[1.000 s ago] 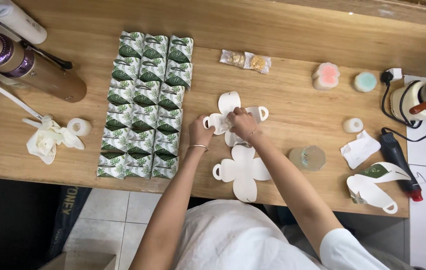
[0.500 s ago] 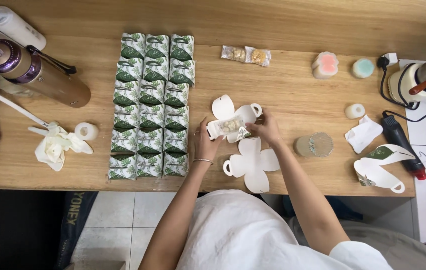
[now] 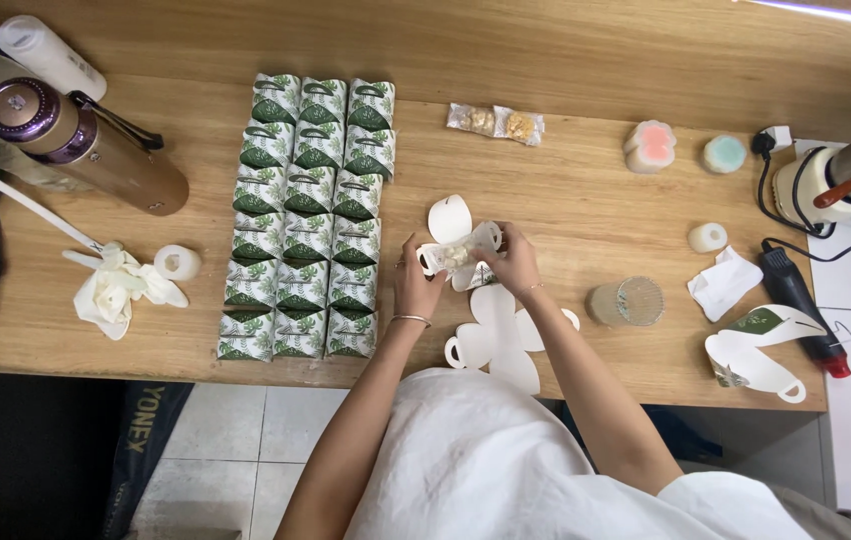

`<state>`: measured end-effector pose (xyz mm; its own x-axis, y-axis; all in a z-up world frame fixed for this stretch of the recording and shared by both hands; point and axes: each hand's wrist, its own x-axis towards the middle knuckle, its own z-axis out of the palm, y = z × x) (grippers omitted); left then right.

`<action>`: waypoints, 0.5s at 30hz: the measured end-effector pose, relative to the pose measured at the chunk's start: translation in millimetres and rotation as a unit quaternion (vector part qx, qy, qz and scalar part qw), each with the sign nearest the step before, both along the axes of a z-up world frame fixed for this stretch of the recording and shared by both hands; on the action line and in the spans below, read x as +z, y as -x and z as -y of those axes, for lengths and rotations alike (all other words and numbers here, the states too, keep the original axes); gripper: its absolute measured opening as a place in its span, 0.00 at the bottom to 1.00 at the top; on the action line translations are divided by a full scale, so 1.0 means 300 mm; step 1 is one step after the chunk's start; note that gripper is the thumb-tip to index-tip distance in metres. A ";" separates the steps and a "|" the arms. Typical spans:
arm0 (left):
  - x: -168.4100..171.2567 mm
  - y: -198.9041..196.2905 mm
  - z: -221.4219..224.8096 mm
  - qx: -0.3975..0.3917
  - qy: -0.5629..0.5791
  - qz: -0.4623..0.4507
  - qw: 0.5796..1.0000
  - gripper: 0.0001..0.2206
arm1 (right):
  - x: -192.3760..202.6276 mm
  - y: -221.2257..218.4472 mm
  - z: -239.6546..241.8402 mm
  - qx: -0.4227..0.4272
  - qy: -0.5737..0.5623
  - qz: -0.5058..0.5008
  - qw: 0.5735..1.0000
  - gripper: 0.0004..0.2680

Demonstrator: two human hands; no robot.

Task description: Assembling decorative clover-leaf shaped paper boxes and placing wrapped items inside at a workshop workbench.

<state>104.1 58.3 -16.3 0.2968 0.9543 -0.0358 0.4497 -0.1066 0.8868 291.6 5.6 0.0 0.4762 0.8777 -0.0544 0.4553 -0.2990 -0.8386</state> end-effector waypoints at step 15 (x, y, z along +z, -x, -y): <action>-0.044 -0.115 0.047 -0.024 -0.051 -0.034 0.998 0.12 | -0.056 0.118 0.057 0.030 -0.092 0.129 0.987 0.06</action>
